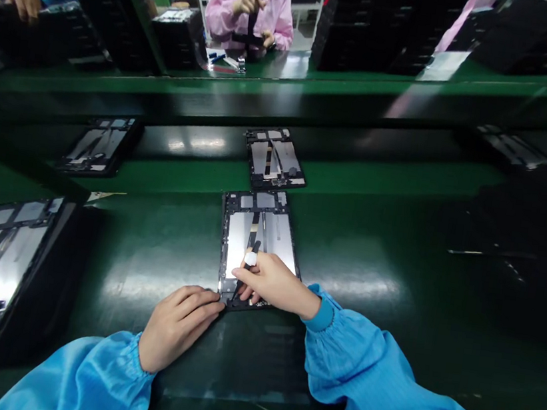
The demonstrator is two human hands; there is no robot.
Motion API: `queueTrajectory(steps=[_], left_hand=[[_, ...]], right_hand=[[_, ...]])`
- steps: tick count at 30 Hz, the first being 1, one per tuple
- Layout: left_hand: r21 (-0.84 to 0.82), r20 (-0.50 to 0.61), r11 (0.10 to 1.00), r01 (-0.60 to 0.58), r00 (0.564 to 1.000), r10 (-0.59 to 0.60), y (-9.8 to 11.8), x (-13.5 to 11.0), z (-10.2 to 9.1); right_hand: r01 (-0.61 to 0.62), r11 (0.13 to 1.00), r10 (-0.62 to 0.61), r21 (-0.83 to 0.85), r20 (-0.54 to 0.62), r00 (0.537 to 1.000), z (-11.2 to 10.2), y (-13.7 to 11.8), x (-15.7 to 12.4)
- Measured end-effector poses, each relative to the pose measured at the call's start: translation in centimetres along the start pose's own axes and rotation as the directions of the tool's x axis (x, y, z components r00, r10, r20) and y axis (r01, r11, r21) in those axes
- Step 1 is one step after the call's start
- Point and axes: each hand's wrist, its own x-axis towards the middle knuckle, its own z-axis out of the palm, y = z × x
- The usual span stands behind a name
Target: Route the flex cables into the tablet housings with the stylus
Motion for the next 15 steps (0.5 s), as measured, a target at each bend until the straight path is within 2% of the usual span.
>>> queueTrajectory(steps=[9,12,15], left_hand=[[0.009,0.007,1.000,0.003,1.000,-0.003,-0.01,-0.08,0.06],[0.012,0.038,1.000,-0.004,0.999,0.003,-0.05,-0.20,-0.05],[0.077,0.098,0.995,-0.060,0.994,0.052,-0.04,-0.22,-0.33]], right_hand=[[0.012,1.000,-0.012,-0.009,-0.003,1.000,-0.05,0.20,-0.09],[0.009,1.000,-0.009,-0.029,0.001,1.000,-0.03,0.11,-0.05],[0.006,1.000,-0.006,-0.028,0.013,1.000,-0.02,0.00,0.08]])
